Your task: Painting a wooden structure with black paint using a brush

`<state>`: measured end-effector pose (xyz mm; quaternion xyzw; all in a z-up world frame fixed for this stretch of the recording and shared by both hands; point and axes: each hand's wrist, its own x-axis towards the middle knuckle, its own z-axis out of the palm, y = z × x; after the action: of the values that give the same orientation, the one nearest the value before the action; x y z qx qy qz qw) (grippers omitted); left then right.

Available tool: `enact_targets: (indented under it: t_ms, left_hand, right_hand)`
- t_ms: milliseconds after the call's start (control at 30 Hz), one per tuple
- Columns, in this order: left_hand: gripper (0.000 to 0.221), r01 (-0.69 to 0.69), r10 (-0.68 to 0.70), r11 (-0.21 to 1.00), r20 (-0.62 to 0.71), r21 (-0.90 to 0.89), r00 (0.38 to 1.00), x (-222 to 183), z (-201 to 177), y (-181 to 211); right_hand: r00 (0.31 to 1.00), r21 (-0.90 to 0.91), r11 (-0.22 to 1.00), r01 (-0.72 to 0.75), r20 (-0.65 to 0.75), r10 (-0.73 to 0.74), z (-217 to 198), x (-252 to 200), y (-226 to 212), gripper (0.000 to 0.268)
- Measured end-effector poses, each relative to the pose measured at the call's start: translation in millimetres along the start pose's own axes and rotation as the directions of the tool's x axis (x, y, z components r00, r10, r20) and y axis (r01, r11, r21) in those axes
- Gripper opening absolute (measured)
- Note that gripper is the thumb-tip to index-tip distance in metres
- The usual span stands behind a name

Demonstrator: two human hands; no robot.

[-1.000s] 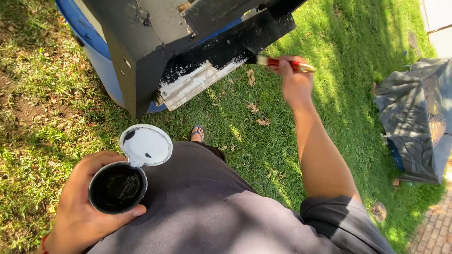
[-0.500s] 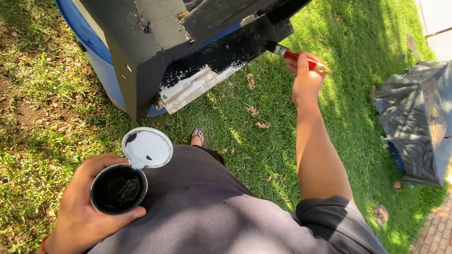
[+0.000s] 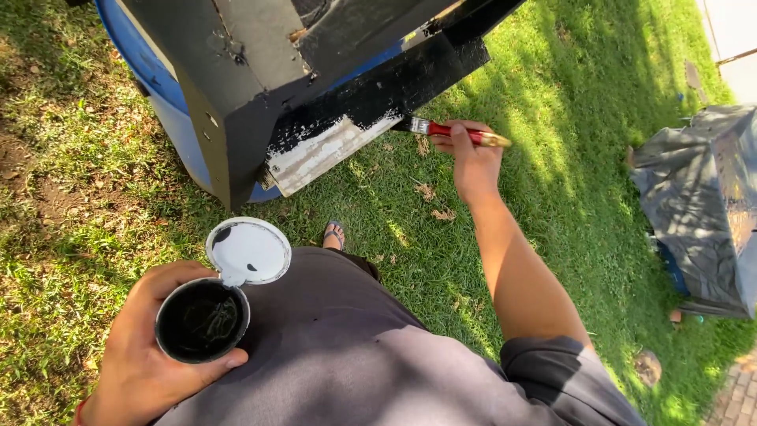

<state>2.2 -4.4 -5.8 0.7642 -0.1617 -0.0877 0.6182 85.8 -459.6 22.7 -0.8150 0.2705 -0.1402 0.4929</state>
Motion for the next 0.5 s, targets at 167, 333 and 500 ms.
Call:
enact_targets:
  t_ms: [167,333,500]
  left_hand:
    - [0.087,-0.002,0.002,1.000,0.009,0.013,1.000,-1.8,-1.5,-1.2]
    - [0.084,0.025,-0.024,1.000,0.032,-0.004,0.999,0.5,-2.9,7.0]
    - [0.083,-0.010,0.010,1.000,0.011,0.005,1.000,-3.8,-5.4,1.6]
  right_hand:
    - [0.983,0.449,0.875,0.183,-0.079,-0.166,-8.1,4.8,2.0,0.016]
    - [0.772,-0.277,0.739,0.614,0.405,-0.490,-6.7,3.3,15.3,0.023]
    - [0.814,-0.376,0.769,0.516,0.494,-0.304,-17.2,-9.3,-26.9,0.026]
